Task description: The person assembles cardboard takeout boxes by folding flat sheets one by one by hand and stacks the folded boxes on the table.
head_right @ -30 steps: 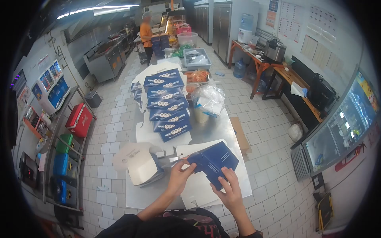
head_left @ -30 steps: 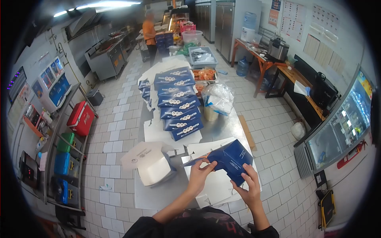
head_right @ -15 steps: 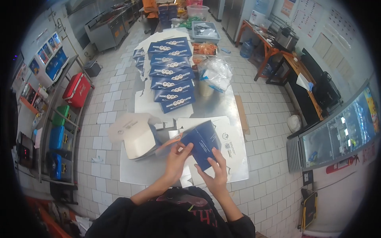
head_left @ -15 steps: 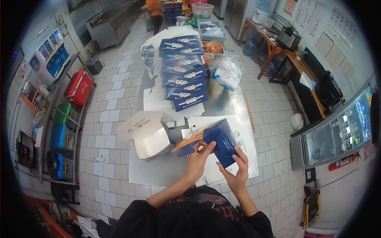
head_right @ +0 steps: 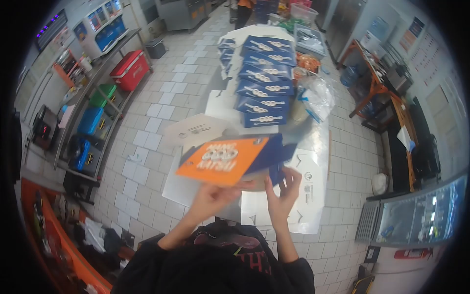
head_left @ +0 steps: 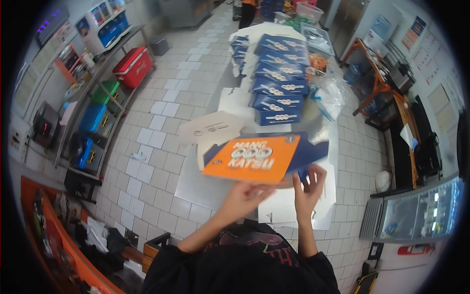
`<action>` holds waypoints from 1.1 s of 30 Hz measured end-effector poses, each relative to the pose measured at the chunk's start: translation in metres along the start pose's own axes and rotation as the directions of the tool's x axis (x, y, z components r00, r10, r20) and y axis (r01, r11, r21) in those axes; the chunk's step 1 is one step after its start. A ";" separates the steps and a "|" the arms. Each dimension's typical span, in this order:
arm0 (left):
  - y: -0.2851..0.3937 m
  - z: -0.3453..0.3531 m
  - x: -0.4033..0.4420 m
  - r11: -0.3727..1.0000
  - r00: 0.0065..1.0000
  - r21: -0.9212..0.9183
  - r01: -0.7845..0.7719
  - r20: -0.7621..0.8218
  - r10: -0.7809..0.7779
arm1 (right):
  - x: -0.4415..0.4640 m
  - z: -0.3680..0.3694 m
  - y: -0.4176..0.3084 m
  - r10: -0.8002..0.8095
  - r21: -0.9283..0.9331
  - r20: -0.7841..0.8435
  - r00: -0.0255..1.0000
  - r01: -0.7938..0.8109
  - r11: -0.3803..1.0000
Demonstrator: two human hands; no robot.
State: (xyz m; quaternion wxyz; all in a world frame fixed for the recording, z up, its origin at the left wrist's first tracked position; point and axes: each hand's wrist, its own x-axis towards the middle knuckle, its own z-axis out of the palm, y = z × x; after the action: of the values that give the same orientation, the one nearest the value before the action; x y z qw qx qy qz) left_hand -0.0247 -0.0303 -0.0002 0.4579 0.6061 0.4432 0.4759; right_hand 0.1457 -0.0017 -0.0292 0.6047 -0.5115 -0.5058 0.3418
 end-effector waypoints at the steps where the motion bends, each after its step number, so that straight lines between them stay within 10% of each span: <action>1: -0.013 -0.020 -0.006 0.991 0.999 -0.135 0.001 -0.040 -0.006 | 0.010 0.013 -0.002 0.078 0.033 0.035 0.996 -0.079 0.996; 6: -0.106 -0.104 -0.032 0.969 0.647 -0.227 0.102 -0.725 -0.238 | 0.032 0.079 0.045 0.196 0.099 0.307 0.932 -0.236 0.967; 11: -0.119 -0.135 -0.016 0.845 0.697 -0.458 0.275 -0.510 -0.504 | 0.021 0.124 0.077 0.349 0.132 0.397 0.849 -0.429 0.894; 14: -0.141 -0.144 -0.002 0.847 0.755 -0.456 0.274 -0.444 -0.483 | 0.028 0.124 0.096 0.225 -0.021 0.451 0.864 -0.241 0.970; 17: -0.179 -0.148 0.003 0.903 0.739 -0.255 0.347 -0.519 -0.430 | 0.032 0.102 0.089 0.089 -0.208 0.447 0.890 0.007 0.978; 19: -0.241 -0.161 0.001 0.694 0.821 0.462 0.553 -0.444 -0.359 | 0.029 0.075 0.084 0.063 -0.257 0.400 0.914 0.046 0.965; 22: -0.246 -0.149 -0.003 0.545 0.842 0.684 0.485 -0.535 -0.077 | 0.001 0.028 0.105 0.209 -0.593 0.442 0.872 0.109 0.798; 27: -0.193 -0.138 0.008 0.715 0.783 0.450 0.536 -0.581 -0.221 | -0.091 0.019 0.151 0.295 -0.901 0.351 0.889 0.234 0.366; 33: -0.159 -0.112 0.006 0.727 0.788 0.559 0.399 -0.615 0.041 | -0.076 -0.005 0.144 0.428 -0.771 0.365 0.827 0.011 0.637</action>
State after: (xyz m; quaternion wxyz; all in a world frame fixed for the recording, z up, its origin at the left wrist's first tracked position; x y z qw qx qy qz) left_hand -0.1502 0.0209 -0.1404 0.0976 0.5012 0.7608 0.4005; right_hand 0.1466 -0.0389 -0.1881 0.1363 -0.6582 -0.6775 0.2987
